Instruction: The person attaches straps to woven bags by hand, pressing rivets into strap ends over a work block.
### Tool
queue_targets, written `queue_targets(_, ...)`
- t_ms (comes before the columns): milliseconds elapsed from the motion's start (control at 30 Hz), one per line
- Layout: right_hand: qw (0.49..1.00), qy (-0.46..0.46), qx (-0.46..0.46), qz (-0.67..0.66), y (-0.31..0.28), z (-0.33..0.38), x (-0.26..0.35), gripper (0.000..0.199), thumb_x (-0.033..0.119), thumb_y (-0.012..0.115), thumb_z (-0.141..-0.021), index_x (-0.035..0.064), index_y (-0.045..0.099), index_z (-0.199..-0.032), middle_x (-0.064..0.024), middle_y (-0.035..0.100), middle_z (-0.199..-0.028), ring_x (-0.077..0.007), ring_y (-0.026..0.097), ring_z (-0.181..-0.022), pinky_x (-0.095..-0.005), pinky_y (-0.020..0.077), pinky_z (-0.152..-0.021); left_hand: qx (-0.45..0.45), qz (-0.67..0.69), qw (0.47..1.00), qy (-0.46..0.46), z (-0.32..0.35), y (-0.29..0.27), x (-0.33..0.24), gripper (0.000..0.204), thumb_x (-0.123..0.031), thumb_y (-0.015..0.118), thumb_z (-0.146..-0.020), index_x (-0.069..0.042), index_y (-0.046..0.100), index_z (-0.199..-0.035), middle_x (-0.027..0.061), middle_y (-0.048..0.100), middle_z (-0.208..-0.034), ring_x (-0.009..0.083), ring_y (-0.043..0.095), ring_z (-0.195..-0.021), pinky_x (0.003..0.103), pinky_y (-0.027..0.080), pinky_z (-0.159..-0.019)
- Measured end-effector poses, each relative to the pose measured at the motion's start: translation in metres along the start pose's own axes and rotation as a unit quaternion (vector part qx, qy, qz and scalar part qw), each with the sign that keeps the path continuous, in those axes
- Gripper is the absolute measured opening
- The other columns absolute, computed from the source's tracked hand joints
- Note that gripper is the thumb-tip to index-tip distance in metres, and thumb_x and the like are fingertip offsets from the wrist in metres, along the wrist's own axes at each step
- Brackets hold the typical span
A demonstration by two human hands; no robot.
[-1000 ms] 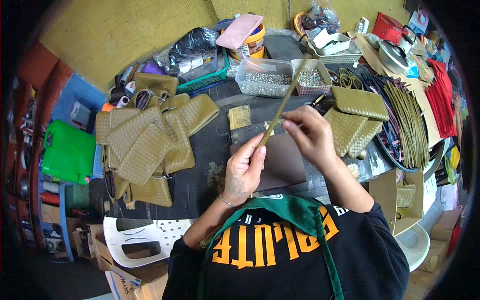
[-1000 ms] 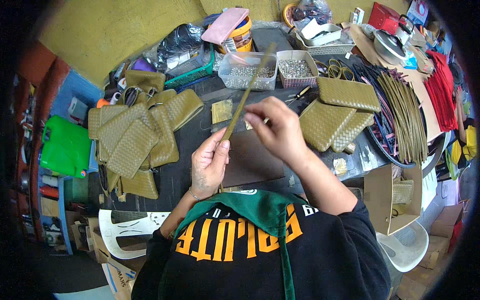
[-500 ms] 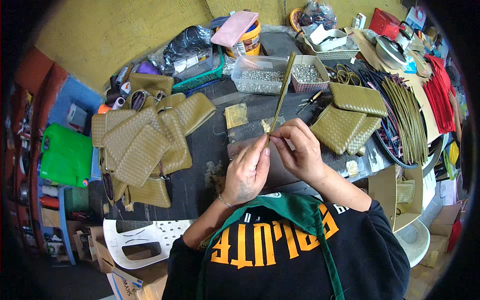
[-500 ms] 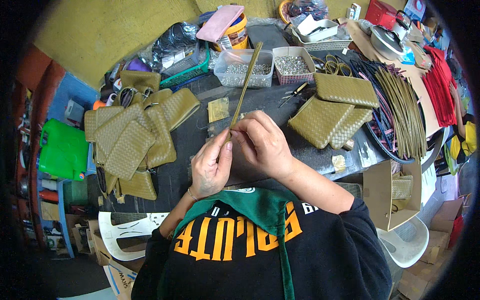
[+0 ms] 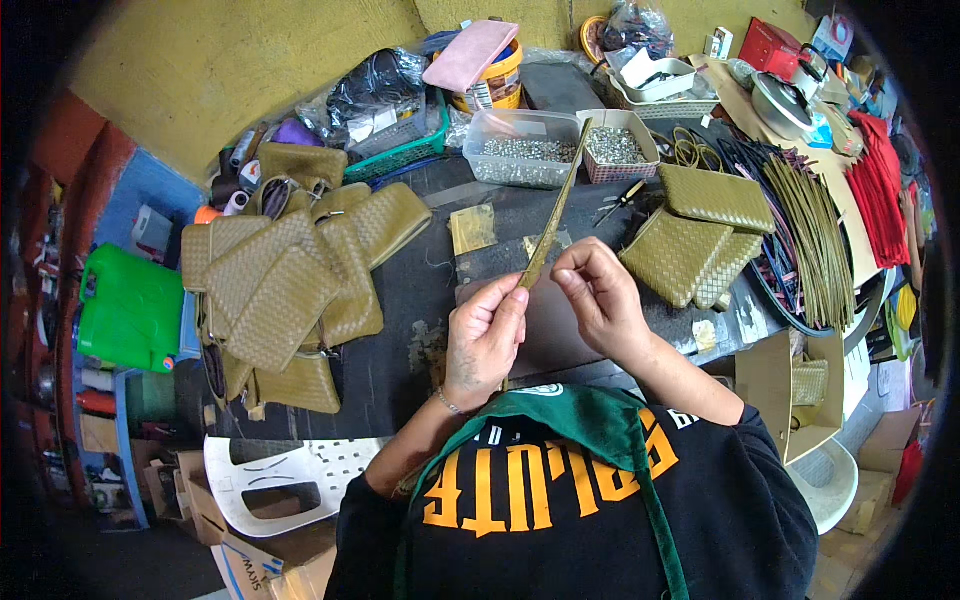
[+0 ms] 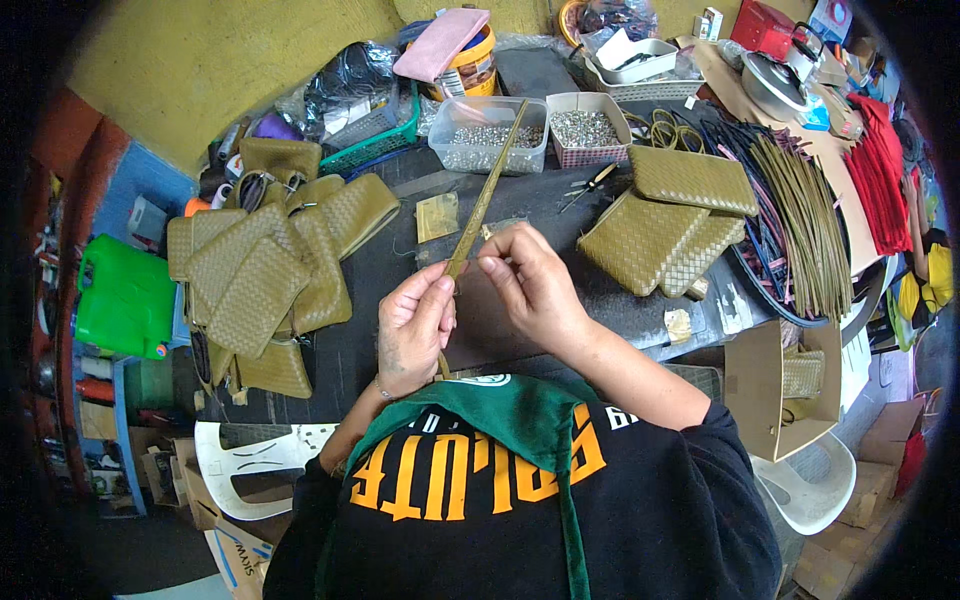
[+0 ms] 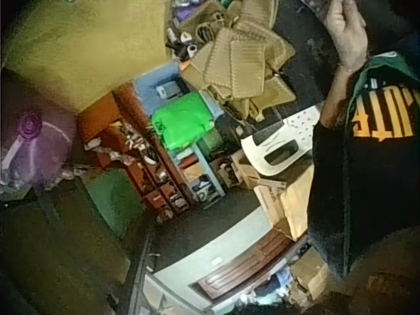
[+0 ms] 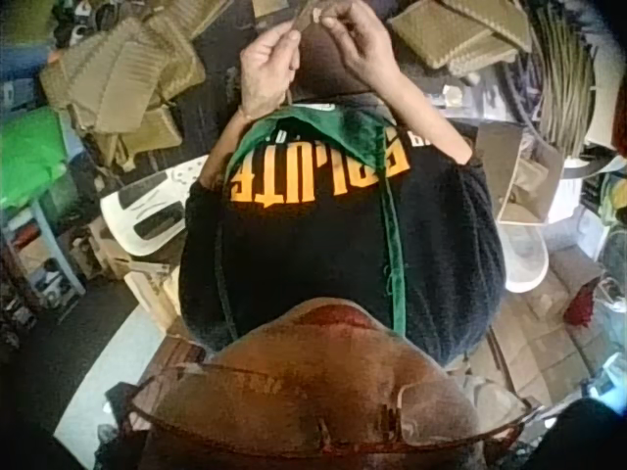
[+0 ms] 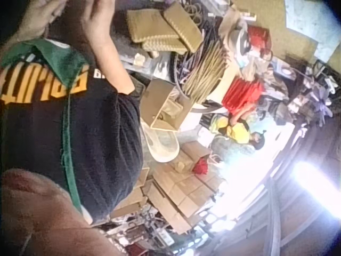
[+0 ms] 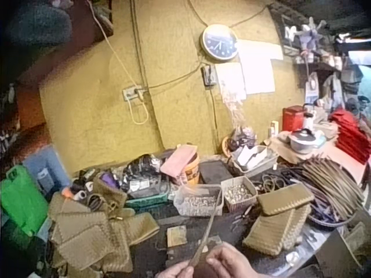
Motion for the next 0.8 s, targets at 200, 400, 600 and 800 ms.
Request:
queue_targets(200,0.98,-0.144,0.001,0.14,-0.001,-0.008,0.032,0.028,-0.001,0.061,-0.064,0.0017,0.054,-0.091,-0.0088,0.048,-0.076,-0.0211,0.048,-0.068,-0.0289,0.0401,-0.058,-0.039,-0.231,0.953,0.194,0.006,0.002,-0.016,0.021,-0.009,0.049,-0.083,0.003,0.054,-0.099,-0.0018,0.05,-0.065,0.0032,0.045,-0.053,0.017,0.037,-0.047)
queue_targets(400,0.965,-0.182,0.022,0.186,0.004,-0.008,0.032,0.021,-0.002,0.057,-0.063,0.0014,0.05,-0.083,-0.01,0.045,-0.073,-0.0249,0.045,-0.067,-0.0324,0.0387,-0.061,-0.006,-0.164,0.98,0.116,0.005,0.004,-0.01,0.021,-0.009,0.049,-0.083,0.003,0.054,-0.099,-0.0023,0.05,-0.064,0.0032,0.044,-0.052,0.017,0.037,-0.047)
queue_targets(600,0.979,0.114,-0.095,-0.14,-0.024,-0.011,-0.021,0.012,0.017,0.043,-0.087,0.0062,0.047,-0.085,0.0017,0.048,-0.076,-0.0057,0.043,-0.068,-0.0192,0.0349,-0.061,-0.016,-0.056,0.998,0.022,0.002,0.003,-0.002,0.022,-0.011,0.045,-0.085,0.001,0.054,-0.1,-0.0046,0.041,-0.053,0.0005,0.034,-0.044,0.013,0.026,-0.037)
queue_targets(800,0.944,0.237,0.024,-0.229,0.002,0.011,-0.038,0.023,0.023,0.04,-0.088,0.0039,0.052,-0.086,-0.0005,0.053,-0.075,-0.0068,0.049,-0.069,-0.0197,0.0374,-0.061,0.005,0.008,1.0,-0.01,0.001,0.001,0.002,0.018,-0.01,0.046,-0.085,0.0,0.055,-0.096,-0.0045,0.045,-0.058,-0.0003,0.036,-0.047,0.014,0.029,-0.04)
Point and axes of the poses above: each hand's wrist, its own z-axis away from the middle knuckle, its own y-axis out of the palm, x = y × z, the point moved 6 cm from there along -z, towards the middle knuckle
